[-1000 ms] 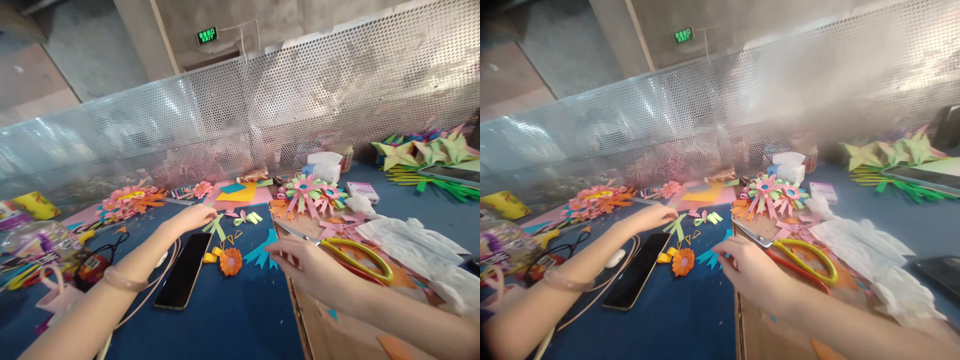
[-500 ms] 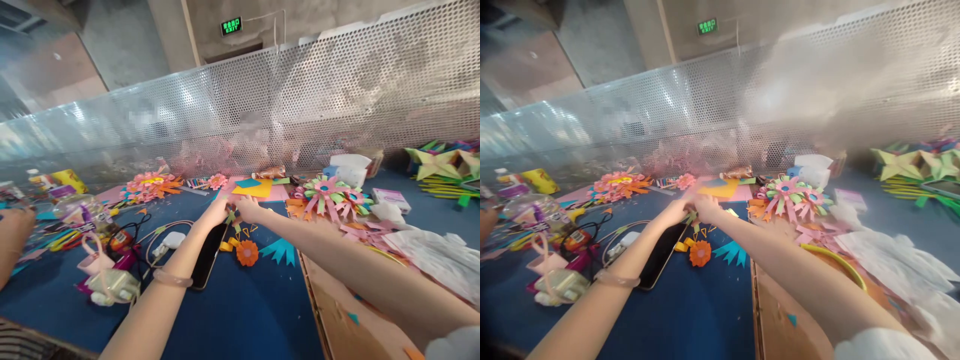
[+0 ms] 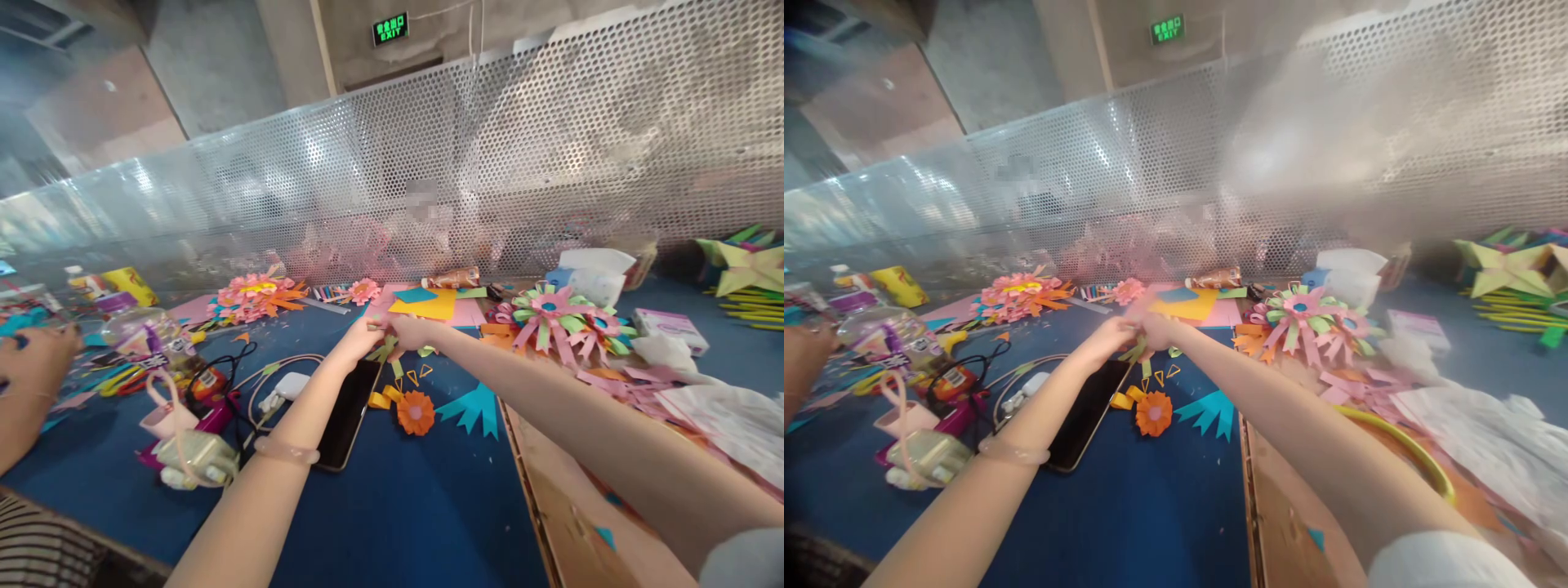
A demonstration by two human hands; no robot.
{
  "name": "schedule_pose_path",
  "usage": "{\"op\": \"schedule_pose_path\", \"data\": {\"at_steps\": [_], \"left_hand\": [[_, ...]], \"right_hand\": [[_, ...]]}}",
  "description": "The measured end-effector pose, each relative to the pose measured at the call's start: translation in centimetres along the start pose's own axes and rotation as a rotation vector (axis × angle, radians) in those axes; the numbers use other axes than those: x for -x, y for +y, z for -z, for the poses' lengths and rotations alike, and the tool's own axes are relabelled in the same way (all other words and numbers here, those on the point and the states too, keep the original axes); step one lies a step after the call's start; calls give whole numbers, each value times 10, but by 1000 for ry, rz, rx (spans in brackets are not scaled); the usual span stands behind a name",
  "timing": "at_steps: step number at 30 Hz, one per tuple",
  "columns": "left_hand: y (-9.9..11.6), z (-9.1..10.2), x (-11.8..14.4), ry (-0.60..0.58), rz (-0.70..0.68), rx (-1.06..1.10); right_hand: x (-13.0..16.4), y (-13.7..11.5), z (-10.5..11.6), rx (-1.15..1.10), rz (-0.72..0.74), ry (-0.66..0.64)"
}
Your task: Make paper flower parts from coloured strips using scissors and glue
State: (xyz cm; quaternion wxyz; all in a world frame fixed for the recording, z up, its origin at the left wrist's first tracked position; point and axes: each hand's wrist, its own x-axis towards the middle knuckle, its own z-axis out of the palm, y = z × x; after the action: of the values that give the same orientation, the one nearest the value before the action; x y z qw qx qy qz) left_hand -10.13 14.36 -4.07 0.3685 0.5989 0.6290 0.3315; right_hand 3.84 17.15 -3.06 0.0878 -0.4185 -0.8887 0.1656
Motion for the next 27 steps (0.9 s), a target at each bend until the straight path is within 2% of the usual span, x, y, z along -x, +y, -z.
{"op": "schedule_pose_path", "data": {"at_steps": [4,8,12,16,19,23,25,27], "left_hand": [[11,-1,9,35,-17,168],[29,-1,26,-32,-95,283],[49,-13,52,-230,-130,321],[63,-39,81,-452,-97,308],[66,-61,97,-513,-62,297],[67,-79,111,-517,-42,346],[69,-83,117,-508,-23,404],[71,-85,122,-509,32,479]], "right_hand": [[8,3,6,-222,-5,34],[32,10,17,-428,-33,118],[82,12,29,-609,-63,181],[139,10,26,-736,-127,161],[172,10,15,-777,-206,162],[207,12,9,-760,-265,228],[225,13,10,-693,-240,309],[242,15,11,-546,-120,412]]}}
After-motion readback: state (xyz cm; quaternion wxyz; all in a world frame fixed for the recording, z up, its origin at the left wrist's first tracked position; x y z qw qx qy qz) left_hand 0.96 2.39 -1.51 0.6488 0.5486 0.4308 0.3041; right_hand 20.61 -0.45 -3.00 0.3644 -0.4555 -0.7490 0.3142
